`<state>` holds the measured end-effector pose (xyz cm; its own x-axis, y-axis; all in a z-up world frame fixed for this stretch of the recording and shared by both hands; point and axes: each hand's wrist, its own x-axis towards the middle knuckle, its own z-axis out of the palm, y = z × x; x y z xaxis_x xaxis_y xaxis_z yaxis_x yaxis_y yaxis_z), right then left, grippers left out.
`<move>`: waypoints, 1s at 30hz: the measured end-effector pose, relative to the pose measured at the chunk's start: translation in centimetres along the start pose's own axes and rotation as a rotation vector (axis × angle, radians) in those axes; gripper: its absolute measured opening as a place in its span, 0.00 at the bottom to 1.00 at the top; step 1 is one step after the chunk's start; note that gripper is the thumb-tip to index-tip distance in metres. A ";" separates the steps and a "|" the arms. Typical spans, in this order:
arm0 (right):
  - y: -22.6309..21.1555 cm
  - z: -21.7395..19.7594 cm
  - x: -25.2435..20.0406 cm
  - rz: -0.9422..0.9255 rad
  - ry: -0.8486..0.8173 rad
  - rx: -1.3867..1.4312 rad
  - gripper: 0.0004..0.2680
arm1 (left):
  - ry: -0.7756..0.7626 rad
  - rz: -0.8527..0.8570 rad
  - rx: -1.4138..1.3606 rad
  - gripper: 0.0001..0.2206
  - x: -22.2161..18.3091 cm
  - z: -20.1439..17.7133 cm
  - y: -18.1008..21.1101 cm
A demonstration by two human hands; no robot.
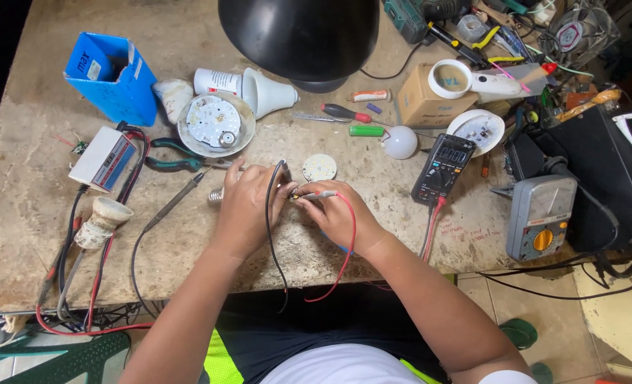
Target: The person is disassembling an LED light bulb and using a multimeter to test its internal components on a cluttered workbench.
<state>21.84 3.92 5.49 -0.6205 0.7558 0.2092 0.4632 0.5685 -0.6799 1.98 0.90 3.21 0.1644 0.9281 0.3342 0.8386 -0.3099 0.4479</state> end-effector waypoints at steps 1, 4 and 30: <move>0.2 0.1 -0.1 -0.002 0.001 -0.006 0.05 | 0.070 0.026 -0.028 0.14 -0.1 0.2 -0.1; -0.1 -0.1 -0.2 0.010 -0.004 -0.008 0.06 | 0.207 0.094 -0.068 0.12 -0.4 1.2 -0.9; 0.7 1.9 -1.5 -0.048 0.150 -0.219 0.04 | 0.408 0.206 -0.221 0.11 -1.5 2.7 -1.5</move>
<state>21.88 2.50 3.37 -0.5516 0.7568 0.3508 0.5718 0.6492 -0.5015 1.90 0.57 -0.20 0.0618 0.7005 0.7109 0.6727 -0.5555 0.4889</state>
